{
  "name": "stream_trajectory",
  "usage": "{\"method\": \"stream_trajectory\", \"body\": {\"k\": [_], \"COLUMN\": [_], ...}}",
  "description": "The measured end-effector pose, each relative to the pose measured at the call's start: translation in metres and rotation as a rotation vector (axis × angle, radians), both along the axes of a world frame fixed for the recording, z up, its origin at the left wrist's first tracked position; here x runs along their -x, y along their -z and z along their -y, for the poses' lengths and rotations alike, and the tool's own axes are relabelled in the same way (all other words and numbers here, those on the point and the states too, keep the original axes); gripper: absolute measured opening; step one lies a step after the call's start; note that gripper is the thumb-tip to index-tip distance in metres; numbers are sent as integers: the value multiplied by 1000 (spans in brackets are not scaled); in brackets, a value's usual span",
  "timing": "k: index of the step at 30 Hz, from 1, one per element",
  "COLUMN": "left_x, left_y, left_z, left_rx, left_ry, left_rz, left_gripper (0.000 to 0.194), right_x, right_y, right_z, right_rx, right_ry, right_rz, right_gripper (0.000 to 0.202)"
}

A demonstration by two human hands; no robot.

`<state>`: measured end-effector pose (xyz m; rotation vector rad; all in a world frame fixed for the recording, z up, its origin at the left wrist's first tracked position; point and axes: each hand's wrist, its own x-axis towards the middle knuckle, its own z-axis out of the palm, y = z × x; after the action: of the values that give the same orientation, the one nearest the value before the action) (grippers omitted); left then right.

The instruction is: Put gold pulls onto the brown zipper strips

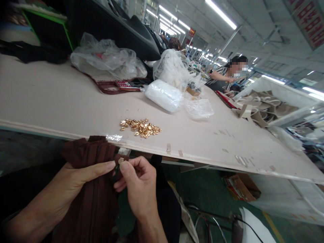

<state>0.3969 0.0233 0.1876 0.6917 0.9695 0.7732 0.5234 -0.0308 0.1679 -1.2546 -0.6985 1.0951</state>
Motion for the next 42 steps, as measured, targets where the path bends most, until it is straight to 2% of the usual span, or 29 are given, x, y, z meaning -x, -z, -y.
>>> {"method": "stream_trajectory", "body": {"k": [3,9,14,17,19,21,23,26,30,33,37,42], "left_x": [2,6,7,4,3,2,1,2,-2,-9,-16,-17], "left_y": [0,5,7,8,9,10,10,10,7,6,5,4], "left_z": [0,0,3,5,5,5,4,4,4,3,1,1], "left_rx": [7,48,76,101,108,93,67,59,46,61,102,49], "left_ry": [-11,45,59,58,56,48,40,44,34,-40,-112,-133], "left_rz": [-9,22,79,105,108,108,112,140,196,153,95,100], "left_gripper": [20,19,37,36,35,39,42,42,39,42,40,40], "right_x": [-6,-1,0,-7,-12,-15,-17,-20,-25,-25,-21,-21], "right_y": [-12,-24,-29,-38,-44,-47,-48,-47,-49,-52,-50,-48], "right_z": [-2,-9,-24,-44,-54,-58,-55,-47,-41,-42,-42,-33], "right_rx": [3,4,-77,-84,-77,-74,-67,-47,-33,-28,-68,-49], "right_ry": [49,42,204,330,339,255,145,34,16,-62,-113,-124], "right_rz": [259,538,1000,1153,1136,994,841,745,660,594,605,748], "right_gripper": [28,25,20,17,17,14,18,29,33,31,10,14]}}
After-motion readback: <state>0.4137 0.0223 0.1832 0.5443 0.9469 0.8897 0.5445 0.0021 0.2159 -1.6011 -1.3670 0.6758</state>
